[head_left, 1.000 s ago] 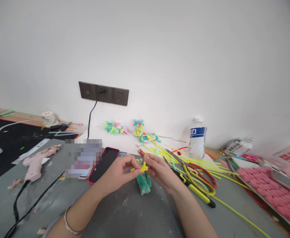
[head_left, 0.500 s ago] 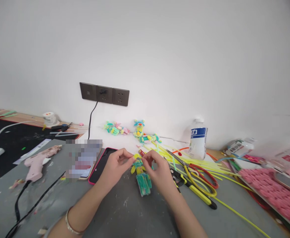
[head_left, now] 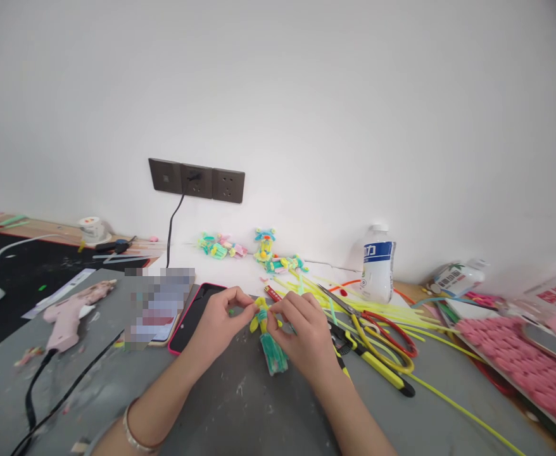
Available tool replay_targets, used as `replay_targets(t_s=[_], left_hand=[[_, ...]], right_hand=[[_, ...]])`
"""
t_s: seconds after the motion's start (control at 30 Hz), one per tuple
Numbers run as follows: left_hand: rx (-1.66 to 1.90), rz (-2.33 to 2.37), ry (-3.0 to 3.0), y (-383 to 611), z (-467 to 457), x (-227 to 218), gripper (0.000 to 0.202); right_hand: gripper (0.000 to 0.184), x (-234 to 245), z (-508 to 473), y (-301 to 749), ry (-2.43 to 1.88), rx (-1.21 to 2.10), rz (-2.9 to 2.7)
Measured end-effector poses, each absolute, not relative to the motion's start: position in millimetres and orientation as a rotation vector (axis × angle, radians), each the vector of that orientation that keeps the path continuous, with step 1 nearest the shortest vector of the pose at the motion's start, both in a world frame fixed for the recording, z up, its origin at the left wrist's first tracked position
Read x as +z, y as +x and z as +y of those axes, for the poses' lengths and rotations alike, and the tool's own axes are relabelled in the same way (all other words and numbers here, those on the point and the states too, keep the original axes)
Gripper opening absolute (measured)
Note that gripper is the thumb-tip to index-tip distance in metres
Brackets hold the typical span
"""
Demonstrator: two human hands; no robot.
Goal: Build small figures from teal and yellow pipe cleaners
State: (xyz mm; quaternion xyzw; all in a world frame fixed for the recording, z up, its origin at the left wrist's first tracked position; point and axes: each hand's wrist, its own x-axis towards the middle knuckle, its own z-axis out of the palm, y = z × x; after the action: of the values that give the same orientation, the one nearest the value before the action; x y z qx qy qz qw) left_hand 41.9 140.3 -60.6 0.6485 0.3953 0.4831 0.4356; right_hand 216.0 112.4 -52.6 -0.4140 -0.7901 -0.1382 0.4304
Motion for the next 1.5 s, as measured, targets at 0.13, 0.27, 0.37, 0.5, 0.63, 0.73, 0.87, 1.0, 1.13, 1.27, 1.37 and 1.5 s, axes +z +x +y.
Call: replay_targets(t_s=[0.13, 0.27, 0.37, 0.5, 0.63, 0.73, 0.87, 1.0, 1.13, 1.27, 1.37, 1.5], left_hand=[[1.132, 1.027, 1.753, 41, 140, -61, 0.015], [1.06, 1.066, 1.877, 43, 136, -57, 0.018], [0.969, 1.026, 1.943, 45, 132, -54, 0.02], [0.851, 0.952, 1.932, 47, 128, -49, 0.019], [0.788, 0.891, 1.876, 46, 125, -44, 0.02], [0.759, 0.832, 1.824, 44, 124, -43, 0.019], [0.795, 0.8, 1.752, 41, 125, -47, 0.019], [0.851, 0.778, 1.729, 43, 126, -50, 0.019], [0.908, 0.761, 1.718, 44, 126, -51, 0.016], [0.924, 0.754, 1.686, 42, 127, -55, 0.016], [0.907, 0.751, 1.63, 42, 129, -57, 0.018], [0.919, 0.775, 1.462, 43, 131, -56, 0.022]], right_hand=[[0.021, -52, 115, 219, -0.995, -0.226, -1.998], [0.022, -51, 118, 224, -0.98, -0.084, -2.054], [0.023, -51, 119, 227, -1.002, 0.076, -2.072], [0.024, -51, 119, 231, -1.094, 0.471, -1.993], [0.029, -49, 118, 232, -1.106, 0.842, -1.861], [0.032, -47, 118, 232, -1.085, 1.02, -1.8], [0.039, -44, 119, 232, -1.066, 1.175, -1.665], [0.045, -40, 119, 234, -1.078, 1.272, -1.631], [0.045, -42, 118, 235, -1.099, 1.404, -1.583], [0.042, -45, 117, 234, -1.104, 1.441, -1.527], [0.037, -46, 118, 231, -1.063, 1.424, -1.562], [0.024, -50, 122, 227, -1.012, 1.055, -1.548]])
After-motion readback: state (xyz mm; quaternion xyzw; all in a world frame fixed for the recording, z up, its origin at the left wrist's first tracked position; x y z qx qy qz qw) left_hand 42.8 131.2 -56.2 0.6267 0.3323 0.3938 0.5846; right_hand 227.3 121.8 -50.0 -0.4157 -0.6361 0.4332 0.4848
